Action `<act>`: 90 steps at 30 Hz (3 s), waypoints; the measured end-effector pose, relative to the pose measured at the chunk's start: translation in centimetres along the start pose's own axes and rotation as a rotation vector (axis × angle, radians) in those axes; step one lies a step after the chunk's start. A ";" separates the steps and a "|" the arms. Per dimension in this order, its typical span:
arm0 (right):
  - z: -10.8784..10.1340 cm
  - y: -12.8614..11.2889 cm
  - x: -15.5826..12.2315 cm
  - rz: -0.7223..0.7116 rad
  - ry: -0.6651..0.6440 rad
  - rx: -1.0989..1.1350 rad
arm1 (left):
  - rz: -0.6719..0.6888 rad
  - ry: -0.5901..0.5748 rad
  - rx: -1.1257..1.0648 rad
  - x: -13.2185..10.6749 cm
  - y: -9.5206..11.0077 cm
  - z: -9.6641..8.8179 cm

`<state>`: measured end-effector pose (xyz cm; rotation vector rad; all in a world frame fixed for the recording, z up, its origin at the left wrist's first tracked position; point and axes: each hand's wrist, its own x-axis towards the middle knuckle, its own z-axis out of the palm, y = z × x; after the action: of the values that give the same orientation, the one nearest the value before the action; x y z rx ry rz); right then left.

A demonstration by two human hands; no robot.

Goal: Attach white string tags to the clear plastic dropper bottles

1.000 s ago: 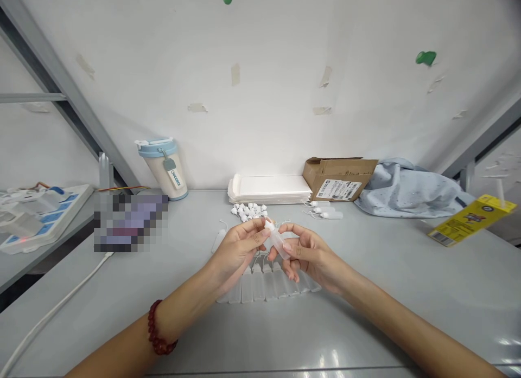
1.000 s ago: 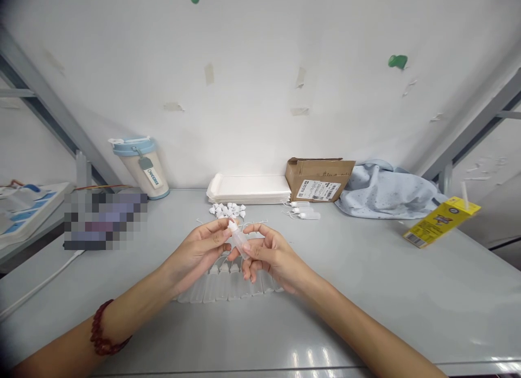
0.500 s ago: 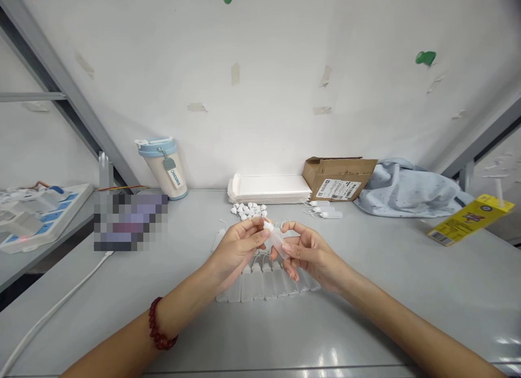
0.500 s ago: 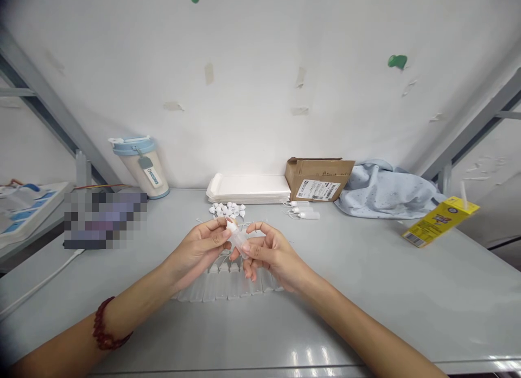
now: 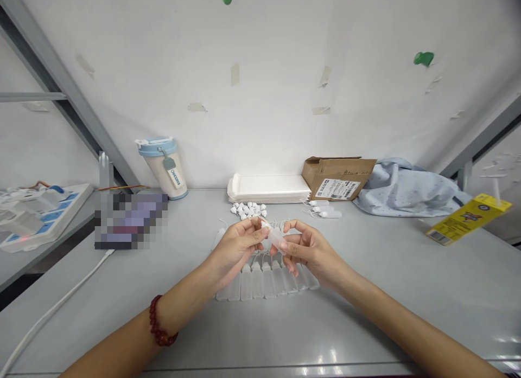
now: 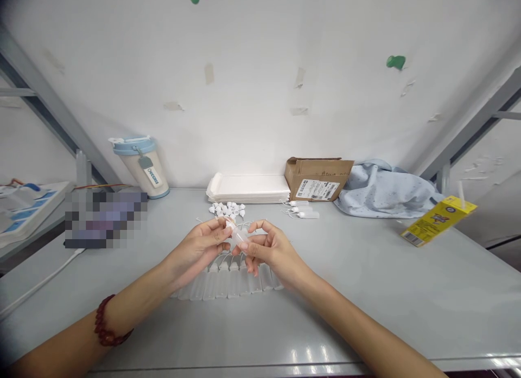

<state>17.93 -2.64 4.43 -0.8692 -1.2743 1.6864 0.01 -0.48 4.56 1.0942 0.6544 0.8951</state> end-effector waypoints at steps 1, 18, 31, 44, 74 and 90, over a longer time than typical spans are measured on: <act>0.0 0.0 0.0 0.000 -0.010 0.008 | 0.004 -0.013 0.001 0.0 0.0 -0.1; -0.1 -0.1 -0.1 0.030 -0.073 0.131 | 0.070 0.078 0.152 -0.5 1.3 0.2; -0.2 0.1 0.0 0.003 -0.067 0.032 | 0.008 0.153 0.241 -0.2 1.2 -0.1; -0.4 -0.2 -0.2 0.035 -0.059 0.014 | 0.057 0.046 0.259 -0.2 1.5 -1.1; -0.4 -0.1 -0.1 0.109 -0.100 0.204 | 0.138 0.039 0.311 -0.1 1.3 -0.9; -0.3 -0.2 -0.3 0.135 -0.116 0.212 | 0.175 0.059 0.409 -0.1 1.6 -0.8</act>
<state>18.36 -2.72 4.57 -0.7539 -1.1074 1.9627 -1.18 0.10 5.78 1.5123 0.8228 0.9699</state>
